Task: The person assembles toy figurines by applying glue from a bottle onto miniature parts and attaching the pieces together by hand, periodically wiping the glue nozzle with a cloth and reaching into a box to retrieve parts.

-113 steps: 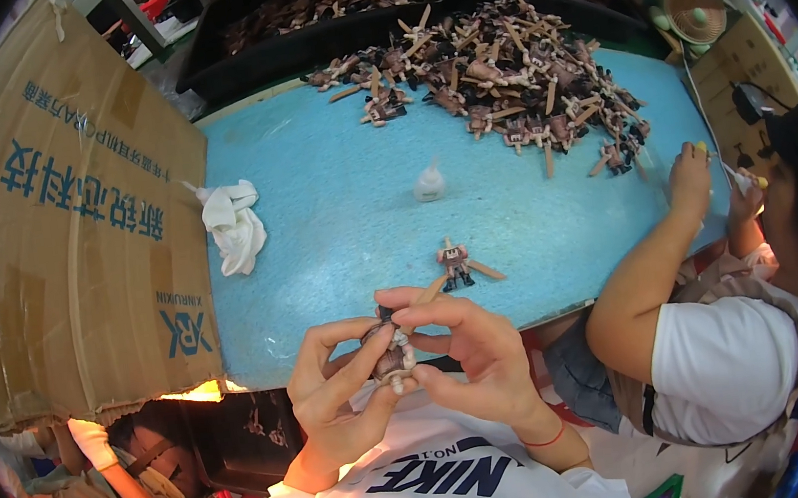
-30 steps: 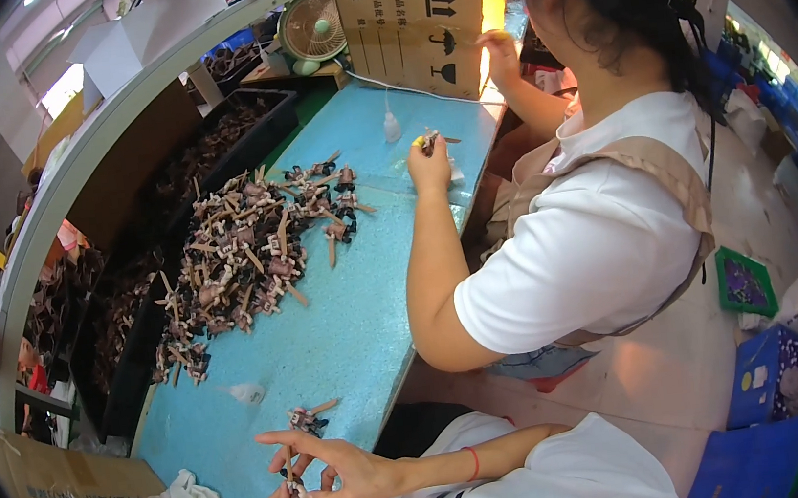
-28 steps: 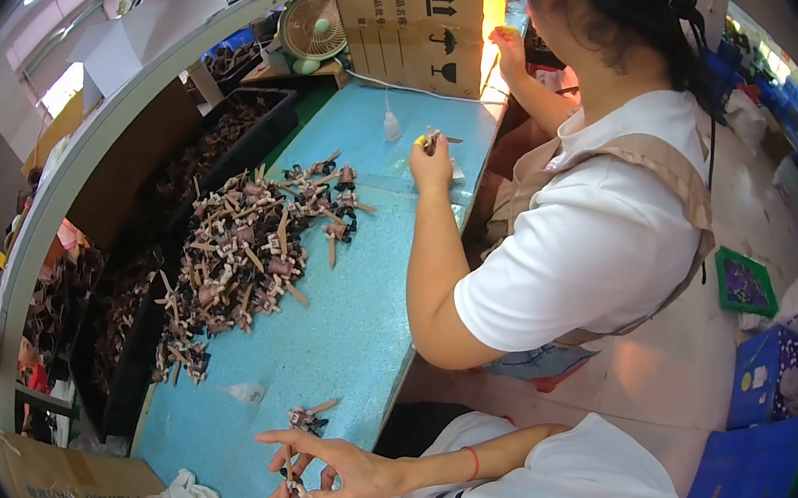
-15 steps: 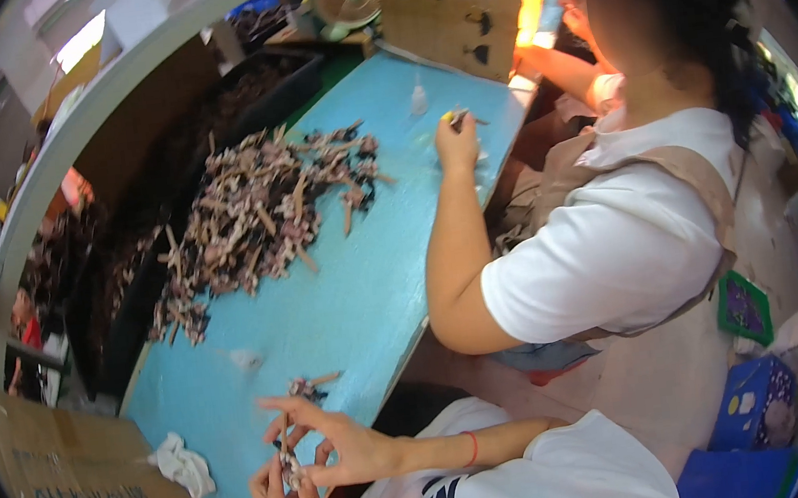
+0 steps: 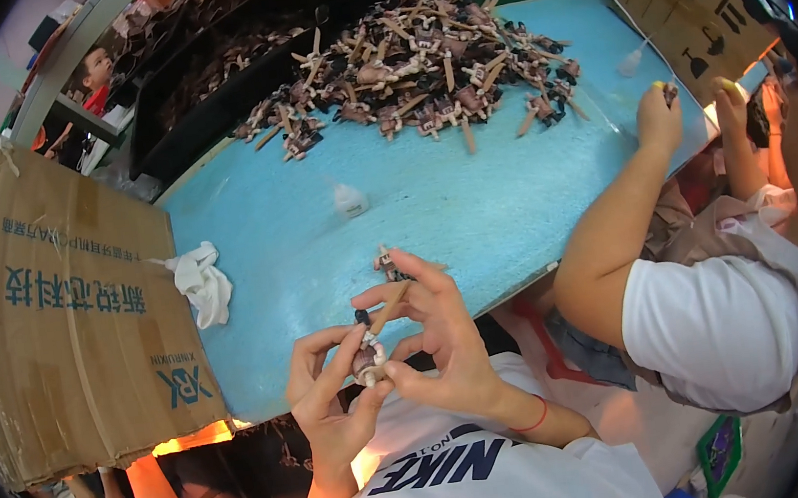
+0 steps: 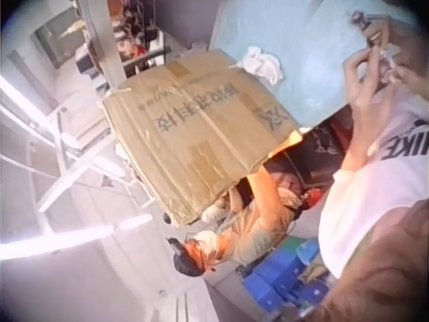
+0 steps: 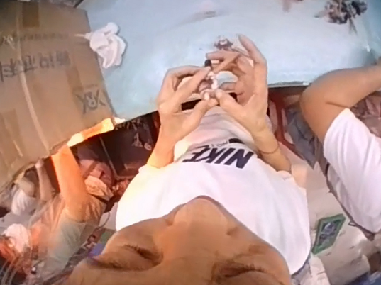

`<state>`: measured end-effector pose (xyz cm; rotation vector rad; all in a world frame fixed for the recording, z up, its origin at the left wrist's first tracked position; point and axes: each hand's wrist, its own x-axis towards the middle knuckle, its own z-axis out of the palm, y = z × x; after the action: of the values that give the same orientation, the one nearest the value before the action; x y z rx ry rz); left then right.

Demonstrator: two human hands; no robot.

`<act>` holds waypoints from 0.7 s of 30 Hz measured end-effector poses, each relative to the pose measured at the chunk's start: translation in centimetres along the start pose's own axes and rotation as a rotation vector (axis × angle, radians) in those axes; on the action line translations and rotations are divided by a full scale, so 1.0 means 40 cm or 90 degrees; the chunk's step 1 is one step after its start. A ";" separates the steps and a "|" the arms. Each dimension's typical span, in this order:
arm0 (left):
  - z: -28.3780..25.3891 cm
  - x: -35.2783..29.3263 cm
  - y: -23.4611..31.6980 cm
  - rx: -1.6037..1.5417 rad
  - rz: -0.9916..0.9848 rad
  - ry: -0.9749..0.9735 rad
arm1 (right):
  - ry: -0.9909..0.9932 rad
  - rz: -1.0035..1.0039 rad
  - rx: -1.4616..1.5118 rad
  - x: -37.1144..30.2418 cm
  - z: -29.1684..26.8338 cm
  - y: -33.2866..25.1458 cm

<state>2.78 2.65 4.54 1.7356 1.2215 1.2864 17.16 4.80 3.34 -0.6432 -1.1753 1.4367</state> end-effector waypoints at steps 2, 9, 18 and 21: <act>-0.002 0.002 -0.007 0.008 0.027 -0.001 | 0.031 -0.013 0.014 0.000 0.006 -0.004; -0.009 -0.017 -0.024 -0.316 -0.102 -0.001 | 0.012 -0.031 -0.065 -0.004 0.001 -0.015; -0.029 -0.013 -0.058 -0.932 -0.333 -0.146 | 0.002 -0.054 -0.060 -0.019 -0.005 -0.035; -0.026 -0.017 -0.065 -1.033 -0.383 -0.171 | 0.010 -0.068 -0.050 -0.027 0.000 -0.034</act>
<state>0.94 2.91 2.31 0.2687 0.1803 1.0109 17.94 3.65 4.33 -0.6353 -1.2402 1.2988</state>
